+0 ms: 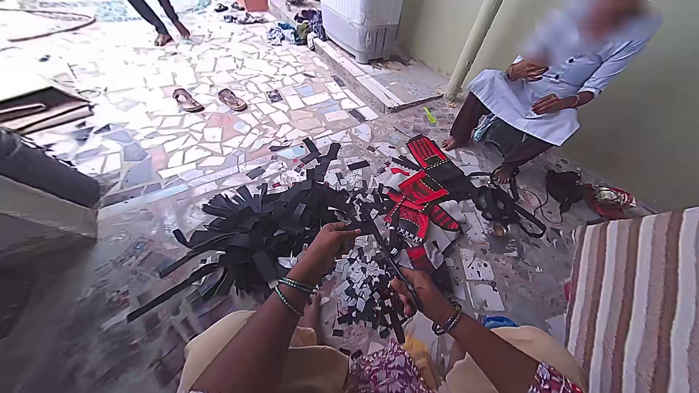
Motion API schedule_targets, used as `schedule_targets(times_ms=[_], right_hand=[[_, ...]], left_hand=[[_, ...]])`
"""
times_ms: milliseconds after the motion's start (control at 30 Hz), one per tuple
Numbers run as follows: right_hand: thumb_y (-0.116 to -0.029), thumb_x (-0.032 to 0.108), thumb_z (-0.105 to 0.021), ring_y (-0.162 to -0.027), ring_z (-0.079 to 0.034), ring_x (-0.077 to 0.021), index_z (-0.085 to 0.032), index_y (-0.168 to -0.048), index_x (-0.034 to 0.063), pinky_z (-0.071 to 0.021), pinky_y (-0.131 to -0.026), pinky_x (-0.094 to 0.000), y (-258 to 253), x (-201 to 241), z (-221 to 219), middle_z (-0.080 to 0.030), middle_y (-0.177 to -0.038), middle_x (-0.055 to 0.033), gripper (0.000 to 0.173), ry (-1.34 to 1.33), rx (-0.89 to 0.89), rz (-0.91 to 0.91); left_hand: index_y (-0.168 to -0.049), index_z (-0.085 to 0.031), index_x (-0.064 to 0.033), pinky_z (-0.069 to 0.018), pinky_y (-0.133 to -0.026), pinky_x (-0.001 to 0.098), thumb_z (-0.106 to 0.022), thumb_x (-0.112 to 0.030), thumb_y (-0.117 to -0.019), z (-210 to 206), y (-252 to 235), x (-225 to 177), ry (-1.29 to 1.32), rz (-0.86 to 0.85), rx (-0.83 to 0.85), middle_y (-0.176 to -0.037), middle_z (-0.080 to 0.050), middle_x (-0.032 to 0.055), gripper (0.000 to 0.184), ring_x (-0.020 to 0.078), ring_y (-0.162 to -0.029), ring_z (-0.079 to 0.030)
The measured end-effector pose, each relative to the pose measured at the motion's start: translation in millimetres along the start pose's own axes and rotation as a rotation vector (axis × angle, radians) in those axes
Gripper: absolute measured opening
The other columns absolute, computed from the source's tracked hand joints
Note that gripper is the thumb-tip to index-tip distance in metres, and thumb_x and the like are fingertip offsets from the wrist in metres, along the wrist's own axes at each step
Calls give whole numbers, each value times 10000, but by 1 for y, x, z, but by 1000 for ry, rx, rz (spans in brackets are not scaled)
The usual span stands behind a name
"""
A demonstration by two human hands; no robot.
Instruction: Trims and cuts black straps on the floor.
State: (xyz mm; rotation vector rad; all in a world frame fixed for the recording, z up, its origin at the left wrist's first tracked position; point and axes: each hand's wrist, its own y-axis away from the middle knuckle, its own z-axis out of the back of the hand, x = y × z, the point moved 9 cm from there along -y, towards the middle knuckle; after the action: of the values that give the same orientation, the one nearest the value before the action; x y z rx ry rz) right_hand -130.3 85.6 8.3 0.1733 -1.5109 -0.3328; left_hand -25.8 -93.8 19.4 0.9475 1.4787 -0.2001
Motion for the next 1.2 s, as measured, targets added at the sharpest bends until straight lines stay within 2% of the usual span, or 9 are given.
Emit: schedule_targets(times_ms=[233,433,600,933,1067,1133,1200], right_hand=[[-957,483,-605,-489,-540,-10,-532,-903,135,-518,-507,-193,0,1,2,-489,-606,118,360,-28,-40,8],[-909,645,-601,-570,-567,-12,-548,-994,118,-536,-574,-207,-1,-3,-5,-512,-687,114,536,73,49,58],[-874,703,-602,-597,-581,-7,-564,-1024,102,-537,-598,-207,-1,-9,-12,-533,-709,106,621,138,89,46],[-908,668,-575,-587,-582,-12,-561,-1030,81,-544,-589,-210,-2,-6,-11,-532,-711,98,600,134,56,54],[-884,696,-586,-553,-571,-9,-561,-987,122,-536,-558,-205,1,-8,-10,-521,-674,120,584,96,29,56],[-895,664,-589,-521,-570,-15,-564,-963,127,-531,-525,-215,-3,-4,-10,-529,-637,128,541,72,18,96],[-946,556,-574,-528,-565,-42,-566,-964,82,-529,-539,-255,-4,-4,-10,-528,-638,99,474,86,21,118]], left_hand=[[-887,-613,-27,-445,-493,166,-596,-63,-1018,2,-3,-1,-6,10,-59,-639,-576,-11,137,35,-507,-520],[-906,-611,-24,-463,-503,178,-575,-99,-1041,18,-3,-11,133,-82,-212,-636,-604,12,159,47,-502,-536],[-925,-617,-11,-463,-509,183,-569,-99,-1043,19,-4,-10,145,-71,-227,-659,-623,20,155,52,-516,-547],[-964,-614,18,-480,-508,172,-575,-72,-1036,-6,1,0,113,-14,-131,-685,-648,37,121,51,-530,-582],[-980,-604,14,-486,-502,186,-574,-59,-1032,-8,0,3,109,3,-114,-658,-626,23,94,59,-510,-571],[-989,-616,18,-474,-491,188,-576,-62,-1030,-4,-2,-2,98,-17,-111,-649,-626,19,98,54,-500,-559],[-985,-622,14,-464,-493,192,-568,-77,-1037,-1,-4,-1,92,-30,-89,-652,-627,18,118,53,-503,-551]])
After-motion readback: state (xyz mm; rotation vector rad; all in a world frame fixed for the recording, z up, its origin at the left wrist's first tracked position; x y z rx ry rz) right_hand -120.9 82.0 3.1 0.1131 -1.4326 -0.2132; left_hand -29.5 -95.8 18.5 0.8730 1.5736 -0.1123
